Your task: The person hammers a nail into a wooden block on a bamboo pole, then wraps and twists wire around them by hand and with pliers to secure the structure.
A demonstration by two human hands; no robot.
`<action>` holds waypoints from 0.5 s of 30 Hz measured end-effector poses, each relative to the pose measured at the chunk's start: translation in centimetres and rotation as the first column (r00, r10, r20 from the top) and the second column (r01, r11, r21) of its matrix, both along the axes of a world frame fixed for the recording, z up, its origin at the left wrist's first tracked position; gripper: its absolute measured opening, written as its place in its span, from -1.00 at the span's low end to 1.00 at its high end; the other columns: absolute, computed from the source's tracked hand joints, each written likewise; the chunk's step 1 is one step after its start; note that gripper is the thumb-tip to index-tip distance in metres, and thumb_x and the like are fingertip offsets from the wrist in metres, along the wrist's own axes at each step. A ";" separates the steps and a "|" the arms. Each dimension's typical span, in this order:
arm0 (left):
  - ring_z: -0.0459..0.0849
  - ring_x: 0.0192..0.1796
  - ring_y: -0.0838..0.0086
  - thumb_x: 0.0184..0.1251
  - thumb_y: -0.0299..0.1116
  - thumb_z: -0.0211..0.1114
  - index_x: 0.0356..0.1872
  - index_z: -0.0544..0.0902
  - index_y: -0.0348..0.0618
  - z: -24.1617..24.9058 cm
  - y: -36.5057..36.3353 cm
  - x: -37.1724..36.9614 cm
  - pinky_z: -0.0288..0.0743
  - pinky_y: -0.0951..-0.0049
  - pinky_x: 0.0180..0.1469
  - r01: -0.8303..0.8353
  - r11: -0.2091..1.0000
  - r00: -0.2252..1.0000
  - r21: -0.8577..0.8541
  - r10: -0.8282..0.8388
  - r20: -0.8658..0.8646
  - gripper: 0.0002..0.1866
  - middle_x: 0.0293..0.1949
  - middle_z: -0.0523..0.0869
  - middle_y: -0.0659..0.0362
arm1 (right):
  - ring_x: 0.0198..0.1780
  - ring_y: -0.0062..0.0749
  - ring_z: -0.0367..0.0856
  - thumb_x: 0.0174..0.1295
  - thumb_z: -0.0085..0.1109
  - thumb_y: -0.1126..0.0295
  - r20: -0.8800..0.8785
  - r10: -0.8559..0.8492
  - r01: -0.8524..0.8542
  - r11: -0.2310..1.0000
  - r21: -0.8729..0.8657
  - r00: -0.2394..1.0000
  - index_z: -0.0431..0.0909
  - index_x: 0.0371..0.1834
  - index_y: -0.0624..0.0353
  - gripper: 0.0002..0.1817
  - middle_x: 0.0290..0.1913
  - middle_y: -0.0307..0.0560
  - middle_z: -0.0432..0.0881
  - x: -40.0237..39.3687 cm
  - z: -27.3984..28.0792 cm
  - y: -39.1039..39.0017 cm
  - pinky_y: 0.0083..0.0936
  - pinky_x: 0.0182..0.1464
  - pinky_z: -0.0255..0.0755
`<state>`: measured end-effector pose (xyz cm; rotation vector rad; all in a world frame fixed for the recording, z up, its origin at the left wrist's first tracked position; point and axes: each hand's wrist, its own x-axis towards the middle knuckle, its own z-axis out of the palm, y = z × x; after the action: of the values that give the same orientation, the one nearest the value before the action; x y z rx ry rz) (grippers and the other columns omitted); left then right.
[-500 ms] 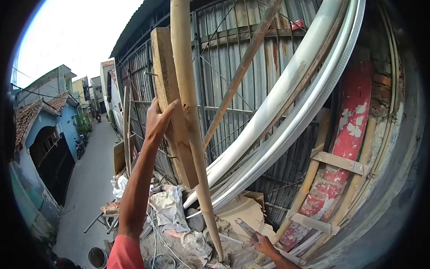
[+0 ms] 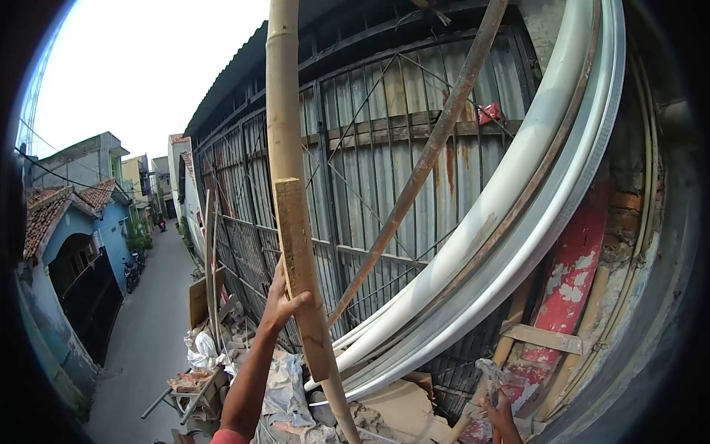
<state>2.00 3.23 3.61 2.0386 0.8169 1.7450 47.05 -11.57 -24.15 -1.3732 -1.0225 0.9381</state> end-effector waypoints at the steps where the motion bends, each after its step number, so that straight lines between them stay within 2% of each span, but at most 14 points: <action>1: 0.19 0.31 0.00 -0.25 0.23 0.35 0.01 0.51 -0.46 -0.5 0.3 0.0 0.14 0.06 0.27 -0.024 1.000 1.000 0.009 0.024 0.009 -0.08 0.29 0.13 -0.13 | -0.45 -0.38 0.63 0.20 0.12 0.47 -0.029 0.005 -0.006 1.000 -0.027 1.000 0.29 0.11 0.38 -0.57 -0.42 0.00 0.60 0.7 -0.7 -0.5 -0.50 -0.53 0.52; 3: 0.18 0.30 0.01 -0.23 0.19 0.36 0.02 0.50 -0.43 -0.6 0.5 -0.3 0.11 0.09 0.28 -0.064 0.998 0.997 0.006 0.064 -0.051 -0.11 0.26 0.17 -0.12 | -0.34 -0.46 0.46 0.14 0.21 0.35 0.143 -0.040 0.061 0.986 -0.152 0.989 0.07 0.40 0.04 -0.25 -0.03 -0.01 0.43 3.6 -4.6 -0.9 -0.49 -0.43 0.47; 4: 0.17 0.30 0.02 -0.23 0.18 0.37 0.03 0.49 -0.43 -0.3 0.3 -0.3 0.10 0.11 0.28 -0.071 0.997 0.995 -0.010 0.070 -0.065 -0.11 0.25 0.18 -0.12 | -0.34 -0.46 0.46 0.14 0.21 0.35 0.142 -0.036 0.057 0.987 -0.148 0.989 0.07 0.40 0.04 -0.25 -0.03 -0.01 0.43 4.9 -8.6 -0.7 -0.49 -0.43 0.47; 5: 0.17 0.30 0.02 -0.23 0.18 0.37 0.03 0.49 -0.43 0.0 0.0 -0.2 0.10 0.11 0.28 -0.075 0.997 0.995 -0.013 0.074 -0.061 -0.11 0.25 0.18 -0.12 | -0.32 -0.46 0.47 0.19 0.14 0.35 0.102 -0.061 0.065 0.997 -0.037 0.993 0.12 0.37 0.09 -0.34 -0.06 -0.03 0.46 6.4 -13.1 -0.5 -0.50 -0.42 0.48; 6: 0.18 0.30 0.03 -0.24 0.17 0.38 0.03 0.48 -0.43 0.1 -0.2 0.0 0.10 0.12 0.28 -0.056 0.998 0.998 -0.025 0.056 -0.024 -0.11 0.23 0.20 -0.11 | -0.30 -0.46 0.48 0.25 0.06 0.35 0.062 -0.080 0.076 0.995 0.067 0.995 0.17 0.34 0.14 -0.42 -0.09 -0.05 0.48 6.8 -13.5 -0.7 -0.50 -0.42 0.48; 7: 0.19 0.29 0.04 -0.25 0.15 0.39 0.03 0.47 -0.43 0.2 -0.4 0.2 0.10 0.14 0.28 -0.038 0.998 0.999 -0.042 0.038 0.010 -0.11 0.20 0.22 -0.11 | -0.30 -0.46 0.48 0.25 0.06 0.35 0.067 -0.075 0.072 0.996 0.051 0.995 0.17 0.34 0.14 -0.42 -0.09 -0.05 0.48 7.7 -13.9 -0.8 -0.50 -0.42 0.48; 9: 0.21 0.28 0.05 -0.25 0.14 0.39 0.03 0.47 -0.43 -0.1 0.4 0.0 0.11 0.15 0.27 -0.074 0.996 0.997 -0.055 0.074 -0.005 -0.12 0.19 0.23 -0.10 | -0.37 -0.49 0.43 0.28 0.02 0.37 0.430 0.018 0.039 0.991 -0.124 0.903 0.25 0.26 0.18 -0.53 -0.19 -0.13 0.46 7.8 -13.0 -3.4 -0.56 -0.40 0.45; 10: 0.24 0.26 0.06 -0.25 0.13 0.39 0.02 0.47 -0.42 -0.5 0.4 0.0 0.12 0.17 0.27 -0.103 0.993 0.994 -0.050 0.102 -0.025 -0.13 0.18 0.25 -0.09 | -0.41 -0.44 0.53 0.23 0.08 0.42 0.190 -0.017 0.034 0.996 -0.088 0.982 0.28 0.18 0.28 -0.55 -0.32 -0.08 0.53 4.4 -7.0 -5.0 -0.53 -0.47 0.48; 11: 0.27 0.23 0.07 -0.23 0.12 0.38 0.01 0.48 -0.40 -0.2 -0.1 0.2 0.14 0.19 0.25 -0.107 0.993 0.994 -0.059 0.106 -0.018 -0.16 0.15 0.27 -0.08 | -0.44 -0.40 0.62 0.18 0.13 0.48 -0.061 -0.056 0.052 0.996 -0.066 0.997 0.31 0.09 0.39 -0.58 -0.45 -0.02 0.60 1.6 -2.0 -6.9 -0.51 -0.54 0.51; 12: 0.28 0.22 0.10 -0.21 0.11 0.37 0.01 0.48 -0.39 0.4 -0.8 0.6 0.15 0.20 0.24 -0.118 0.992 0.993 -0.053 0.118 0.004 -0.18 0.12 0.28 -0.07 | -0.43 -0.34 0.65 0.20 0.11 0.48 0.432 0.084 -0.154 0.980 0.130 0.898 0.24 0.13 0.36 -0.55 -0.36 0.02 0.61 4.3 -5.1 -7.0 -0.47 -0.49 0.52; 13: 0.30 0.20 0.13 -0.19 0.10 0.37 0.00 0.48 -0.38 0.7 -0.8 0.6 0.18 0.22 0.21 -0.103 0.994 0.995 -0.028 0.103 -0.001 -0.20 0.10 0.30 -0.04 | -0.43 -0.41 0.64 0.19 0.10 0.51 0.385 0.055 -0.057 0.998 -0.006 0.921 0.32 0.05 0.33 -0.63 -0.41 -0.03 0.61 1.0 2.5 -8.7 -0.51 -0.53 0.50; 14: 0.31 0.20 0.14 -0.18 0.10 0.37 0.03 0.47 -0.37 0.3 -0.7 0.6 0.21 0.24 0.20 -0.086 0.993 0.994 -0.080 0.091 0.056 -0.20 0.12 0.29 -0.03 | -0.45 -0.47 0.61 0.20 0.09 0.50 0.036 -0.016 0.023 0.978 -0.209 0.999 0.40 -0.06 0.31 -0.74 -0.40 -0.07 0.60 1.2 0.8 -9.1 -0.53 -0.54 0.49; 15: 0.33 0.21 0.18 -0.14 0.09 0.38 0.07 0.44 -0.37 -0.1 -0.8 0.4 0.22 0.28 0.20 -0.113 0.988 0.991 -0.110 0.119 0.056 -0.19 0.15 0.28 -0.01 | -0.49 -0.49 0.61 0.19 0.11 0.48 0.087 -0.044 0.059 0.981 -0.184 0.995 0.41 -0.06 0.30 -0.74 -0.36 -0.08 0.60 2.5 -3.0 -9.7 -0.55 -0.56 0.48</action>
<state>2.44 2.42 3.54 1.8923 1.0046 1.7766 49.56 -21.24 -27.13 -1.5982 -0.9748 0.9643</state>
